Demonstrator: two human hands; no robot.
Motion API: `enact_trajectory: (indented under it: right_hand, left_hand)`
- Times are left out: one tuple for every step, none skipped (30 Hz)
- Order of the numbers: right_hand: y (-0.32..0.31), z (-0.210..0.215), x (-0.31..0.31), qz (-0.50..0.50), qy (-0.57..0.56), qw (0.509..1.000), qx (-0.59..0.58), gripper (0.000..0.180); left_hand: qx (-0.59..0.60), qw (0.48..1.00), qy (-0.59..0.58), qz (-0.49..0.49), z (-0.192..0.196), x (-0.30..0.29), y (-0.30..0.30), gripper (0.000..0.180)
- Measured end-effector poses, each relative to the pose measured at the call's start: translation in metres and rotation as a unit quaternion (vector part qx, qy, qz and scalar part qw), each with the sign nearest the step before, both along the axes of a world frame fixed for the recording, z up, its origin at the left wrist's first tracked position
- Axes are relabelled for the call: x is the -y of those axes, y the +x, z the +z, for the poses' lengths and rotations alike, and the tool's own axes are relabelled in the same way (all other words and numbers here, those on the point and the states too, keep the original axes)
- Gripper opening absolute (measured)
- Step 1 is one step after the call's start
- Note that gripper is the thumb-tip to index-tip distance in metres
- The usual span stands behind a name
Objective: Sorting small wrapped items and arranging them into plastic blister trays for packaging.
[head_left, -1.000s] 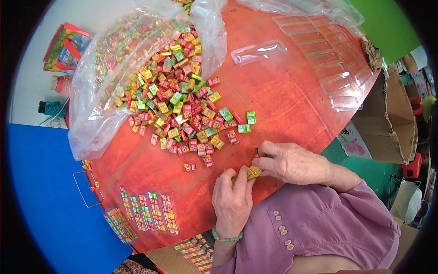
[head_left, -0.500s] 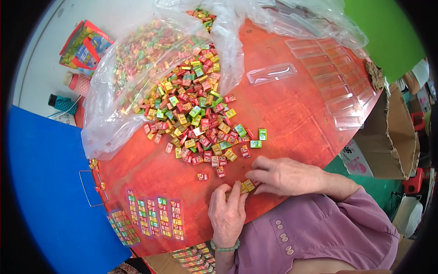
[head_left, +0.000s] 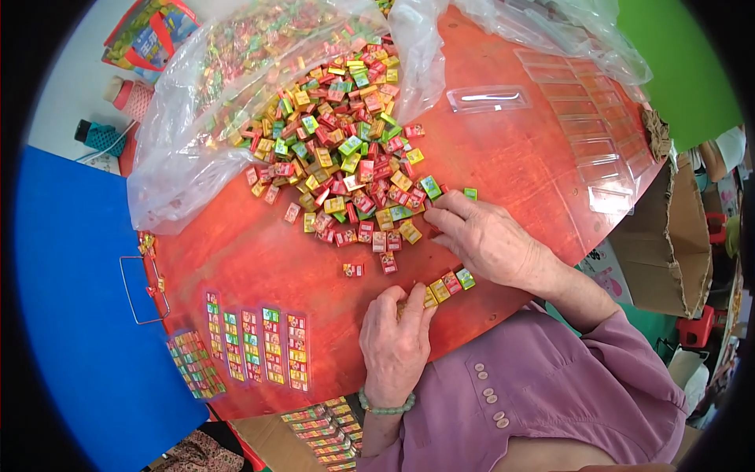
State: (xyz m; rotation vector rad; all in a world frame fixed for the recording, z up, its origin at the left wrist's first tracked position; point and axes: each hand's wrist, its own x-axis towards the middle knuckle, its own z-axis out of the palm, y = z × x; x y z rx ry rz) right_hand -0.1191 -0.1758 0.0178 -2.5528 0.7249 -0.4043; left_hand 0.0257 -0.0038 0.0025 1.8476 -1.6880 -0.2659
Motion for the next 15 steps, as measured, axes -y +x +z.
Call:
enact_trajectory:
  right_hand:
    - [0.0, -0.001, 0.001, -0.009, -0.001, 1.0, -0.001, 0.029]
    - [0.001, 0.0, 0.002, -0.013, 0.009, 0.999, -0.028, 0.031]
    - [0.0, 0.0, 0.001, -0.013, 0.009, 0.999, -0.03, 0.031]
    - [0.0, -0.001, 0.0, 0.0, 0.005, 1.0, -0.021, 0.032]
    - [0.0, -0.001, -0.001, 0.014, 0.0, 1.0, -0.011, 0.032]
    - [-0.002, 0.0, -0.002, 0.014, 0.0, 1.0, -0.011, 0.032]
    - [-0.004, 0.003, -0.004, 0.024, 0.018, 0.999, -0.014, 0.032]
    - [-0.006, 0.005, -0.007, 0.035, 0.037, 0.999, -0.016, 0.032]
    - [-0.006, 0.007, -0.01, 0.038, 0.039, 0.998, -0.016, 0.032]
    - [-0.008, 0.01, -0.014, 0.072, 0.061, 0.995, 0.015, 0.032]
    - [-0.009, 0.012, -0.019, 0.105, 0.083, 0.99, 0.046, 0.032]
    - [-0.008, 0.012, -0.024, 0.126, 0.063, 0.989, 0.045, 0.033]
    - [-0.005, 0.013, -0.027, 0.126, 0.064, 0.989, 0.046, 0.033]
    - [-0.002, 0.015, -0.03, 0.157, 0.052, 0.986, 0.016, 0.034]
    - [0.0, 0.017, -0.033, 0.187, 0.039, 0.982, -0.014, 0.035]
  left_hand:
    - [0.003, 1.0, 0.001, -0.001, 0.001, 0.001, 0.0, 0.038]
    - [0.006, 1.0, 0.002, -0.001, 0.001, 0.001, 0.001, 0.037]
    - [0.004, 1.0, 0.003, -0.002, 0.002, 0.0, 0.001, 0.037]
    - [0.0, 1.0, 0.009, 0.006, 0.003, -0.002, 0.003, 0.037]
    - [-0.003, 1.0, 0.015, 0.014, 0.004, -0.004, 0.004, 0.037]
    - [0.009, 0.999, 0.026, 0.019, 0.003, -0.007, 0.006, 0.038]
    - [0.009, 0.999, 0.028, 0.022, 0.002, -0.008, 0.006, 0.038]
    - [0.01, 0.999, 0.03, 0.026, 0.002, -0.01, 0.007, 0.038]
    - [0.012, 0.999, 0.031, 0.031, 0.002, -0.012, 0.008, 0.038]
    - [0.011, 0.999, 0.033, 0.032, 0.002, -0.013, 0.008, 0.038]
    - [0.012, 0.999, 0.029, 0.035, 0.003, -0.013, 0.009, 0.038]
    - [0.012, 0.999, 0.024, 0.038, 0.003, -0.014, 0.009, 0.038]
    - [0.012, 0.999, 0.025, 0.038, 0.003, -0.014, 0.009, 0.038]
    - [0.014, 0.999, 0.022, 0.041, 0.002, -0.014, 0.009, 0.039]
    - [0.016, 0.999, 0.019, 0.043, 0.001, -0.015, 0.009, 0.04]
